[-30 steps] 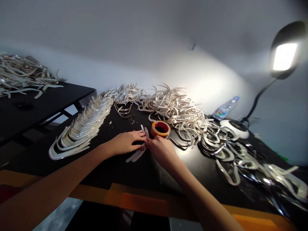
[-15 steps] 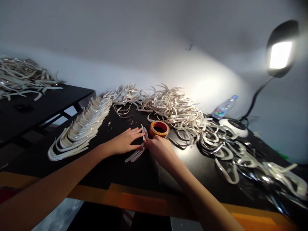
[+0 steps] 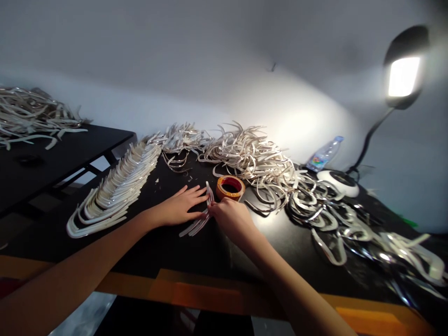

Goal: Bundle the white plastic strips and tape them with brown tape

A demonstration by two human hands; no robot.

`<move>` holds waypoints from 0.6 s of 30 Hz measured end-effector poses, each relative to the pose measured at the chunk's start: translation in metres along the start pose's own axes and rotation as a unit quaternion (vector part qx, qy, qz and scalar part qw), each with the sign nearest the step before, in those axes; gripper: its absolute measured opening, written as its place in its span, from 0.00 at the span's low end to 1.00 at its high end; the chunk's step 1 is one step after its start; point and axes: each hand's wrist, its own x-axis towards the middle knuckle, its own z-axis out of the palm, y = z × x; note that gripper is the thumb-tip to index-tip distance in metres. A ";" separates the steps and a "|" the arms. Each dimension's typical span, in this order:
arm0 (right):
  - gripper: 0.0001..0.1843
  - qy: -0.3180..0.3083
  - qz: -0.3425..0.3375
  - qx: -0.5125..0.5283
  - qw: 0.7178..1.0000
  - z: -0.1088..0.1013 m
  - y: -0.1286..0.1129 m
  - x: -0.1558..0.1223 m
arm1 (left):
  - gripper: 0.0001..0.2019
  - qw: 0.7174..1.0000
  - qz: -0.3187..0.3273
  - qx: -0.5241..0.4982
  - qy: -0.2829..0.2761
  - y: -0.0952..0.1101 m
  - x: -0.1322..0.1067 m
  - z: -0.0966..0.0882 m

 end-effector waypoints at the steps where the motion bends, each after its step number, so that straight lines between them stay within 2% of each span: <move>1: 0.15 -0.003 0.001 0.001 1.000 0.000 0.000 0.000 | 0.35 1.000 0.000 0.012 0.004 0.000 0.000 0.001; 6: 0.14 0.005 0.003 0.014 1.000 0.002 -0.001 0.001 | 0.33 0.999 0.019 0.029 0.019 0.002 -0.002 0.001; 8: 0.14 0.027 0.004 0.035 0.999 0.004 0.002 0.002 | 0.34 0.999 0.020 0.031 0.016 0.004 -0.002 -0.001; 9: 0.14 0.053 0.005 0.054 0.997 0.005 0.005 0.003 | 0.35 0.999 0.017 0.031 0.018 0.005 -0.003 -0.002; 11: 0.15 0.143 0.014 0.101 0.984 0.006 0.016 0.005 | 0.36 0.999 0.012 0.029 0.026 0.007 -0.004 -0.004; 13: 0.18 0.258 0.048 0.136 0.955 0.009 0.032 0.010 | 0.36 0.999 0.011 0.029 0.033 0.008 -0.005 -0.005; 15: 0.18 0.343 0.111 0.149 0.921 0.013 0.051 0.016 | 0.35 0.999 0.016 0.035 0.036 0.008 -0.005 -0.005; 17: 0.21 0.359 0.167 0.149 0.906 0.020 0.068 0.022 | 0.34 0.998 0.022 0.042 0.037 0.008 -0.005 -0.004; 18: 0.23 0.337 0.188 0.151 0.910 0.023 0.075 0.025 | 0.34 0.998 0.025 0.045 0.035 0.008 -0.005 -0.004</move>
